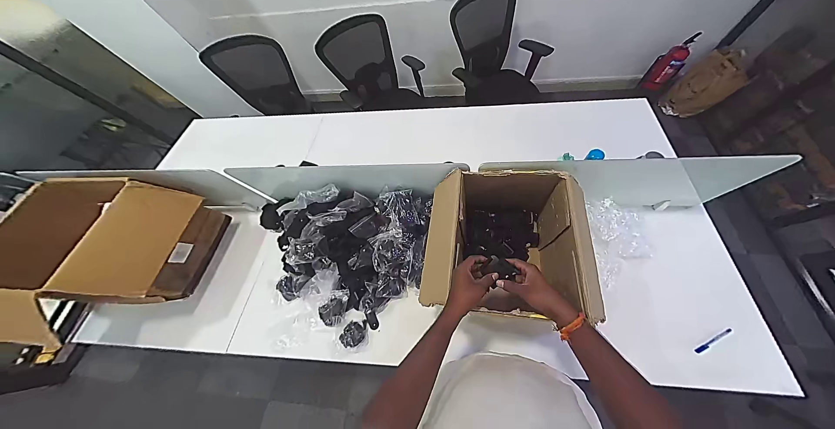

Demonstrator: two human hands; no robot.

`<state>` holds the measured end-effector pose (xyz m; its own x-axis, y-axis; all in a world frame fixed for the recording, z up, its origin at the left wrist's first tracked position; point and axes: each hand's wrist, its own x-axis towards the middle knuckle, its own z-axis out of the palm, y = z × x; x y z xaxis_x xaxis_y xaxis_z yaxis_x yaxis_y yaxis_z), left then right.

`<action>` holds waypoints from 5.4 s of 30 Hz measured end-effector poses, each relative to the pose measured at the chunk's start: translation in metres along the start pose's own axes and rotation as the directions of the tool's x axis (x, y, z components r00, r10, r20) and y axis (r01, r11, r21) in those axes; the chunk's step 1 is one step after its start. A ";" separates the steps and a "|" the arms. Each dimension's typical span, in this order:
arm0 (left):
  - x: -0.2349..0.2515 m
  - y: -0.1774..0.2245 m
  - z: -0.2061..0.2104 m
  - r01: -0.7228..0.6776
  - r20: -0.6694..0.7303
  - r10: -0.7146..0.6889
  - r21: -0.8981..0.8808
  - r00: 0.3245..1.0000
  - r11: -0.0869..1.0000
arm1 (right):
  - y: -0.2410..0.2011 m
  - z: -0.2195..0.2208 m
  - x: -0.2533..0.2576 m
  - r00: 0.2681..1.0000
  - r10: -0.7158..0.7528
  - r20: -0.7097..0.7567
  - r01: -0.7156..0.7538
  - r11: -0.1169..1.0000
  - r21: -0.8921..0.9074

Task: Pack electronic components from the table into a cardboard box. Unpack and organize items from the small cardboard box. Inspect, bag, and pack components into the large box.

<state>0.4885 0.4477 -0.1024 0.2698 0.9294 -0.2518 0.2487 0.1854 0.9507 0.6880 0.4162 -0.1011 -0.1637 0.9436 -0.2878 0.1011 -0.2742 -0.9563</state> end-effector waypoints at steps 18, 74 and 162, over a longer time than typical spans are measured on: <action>-0.005 -0.010 -0.022 -0.411 -0.375 0.453 0.191 0.809 0.891 | 0.060 0.021 0.180 0.843 0.525 0.122 -0.212 0.532 -0.820; -0.010 -0.222 -0.185 0.691 -0.562 -0.430 0.423 0.707 0.586 | 0.021 0.039 -0.025 0.873 -0.484 -0.060 0.230 0.516 -0.825; -0.002 0.001 0.006 -0.193 0.176 0.166 0.147 0.970 0.970 | 0.010 0.022 -0.016 0.967 -0.190 -0.171 0.155 0.967 -0.202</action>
<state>0.4942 0.4443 -0.1022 0.4668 0.8764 -0.1180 0.3256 -0.0463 0.9444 0.6703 0.3941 -0.1066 -0.0102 0.9961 -0.0876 0.2707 -0.0816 -0.9592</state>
